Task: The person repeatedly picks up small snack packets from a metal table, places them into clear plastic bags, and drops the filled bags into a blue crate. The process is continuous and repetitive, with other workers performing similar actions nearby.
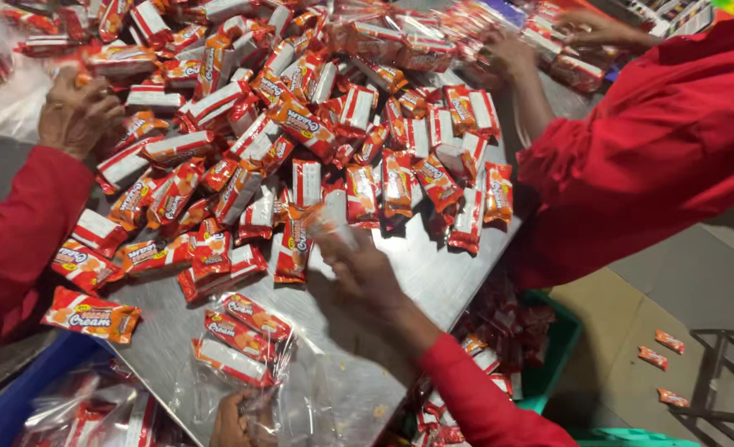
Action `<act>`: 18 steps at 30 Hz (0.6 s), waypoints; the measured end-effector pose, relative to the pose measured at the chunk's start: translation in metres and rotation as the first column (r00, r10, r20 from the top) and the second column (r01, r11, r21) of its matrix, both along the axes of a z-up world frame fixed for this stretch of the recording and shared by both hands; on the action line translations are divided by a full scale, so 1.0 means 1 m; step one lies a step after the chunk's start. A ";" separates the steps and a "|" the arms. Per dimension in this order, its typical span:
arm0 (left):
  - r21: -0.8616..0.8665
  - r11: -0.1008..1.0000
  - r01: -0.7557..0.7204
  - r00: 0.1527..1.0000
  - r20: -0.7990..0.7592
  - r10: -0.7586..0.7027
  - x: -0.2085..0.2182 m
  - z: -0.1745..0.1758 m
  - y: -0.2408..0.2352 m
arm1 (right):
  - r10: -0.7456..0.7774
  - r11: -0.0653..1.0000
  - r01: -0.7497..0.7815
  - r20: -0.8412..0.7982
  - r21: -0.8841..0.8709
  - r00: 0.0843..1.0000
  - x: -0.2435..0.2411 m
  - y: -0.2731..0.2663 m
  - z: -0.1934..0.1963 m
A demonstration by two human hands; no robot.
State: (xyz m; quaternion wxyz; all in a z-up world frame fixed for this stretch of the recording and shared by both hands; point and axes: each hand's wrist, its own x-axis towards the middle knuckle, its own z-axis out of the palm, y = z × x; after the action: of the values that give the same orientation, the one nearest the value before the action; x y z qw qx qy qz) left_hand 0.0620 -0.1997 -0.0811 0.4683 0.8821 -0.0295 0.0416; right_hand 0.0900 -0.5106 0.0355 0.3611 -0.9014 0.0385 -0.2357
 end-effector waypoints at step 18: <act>-0.077 0.997 -0.010 0.998 0.063 0.015 0.074 0.005 -0.029 | -0.796 0.605 0.746 -0.176 -0.279 0.579 -0.041 -0.257 -0.055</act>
State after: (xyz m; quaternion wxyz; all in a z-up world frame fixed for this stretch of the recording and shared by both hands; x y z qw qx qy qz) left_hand 0.1361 -0.2290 -0.0766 0.5002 0.8620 -0.0374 0.0737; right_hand 0.0494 -0.7673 -0.0194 0.1323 -0.8456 0.4579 -0.2404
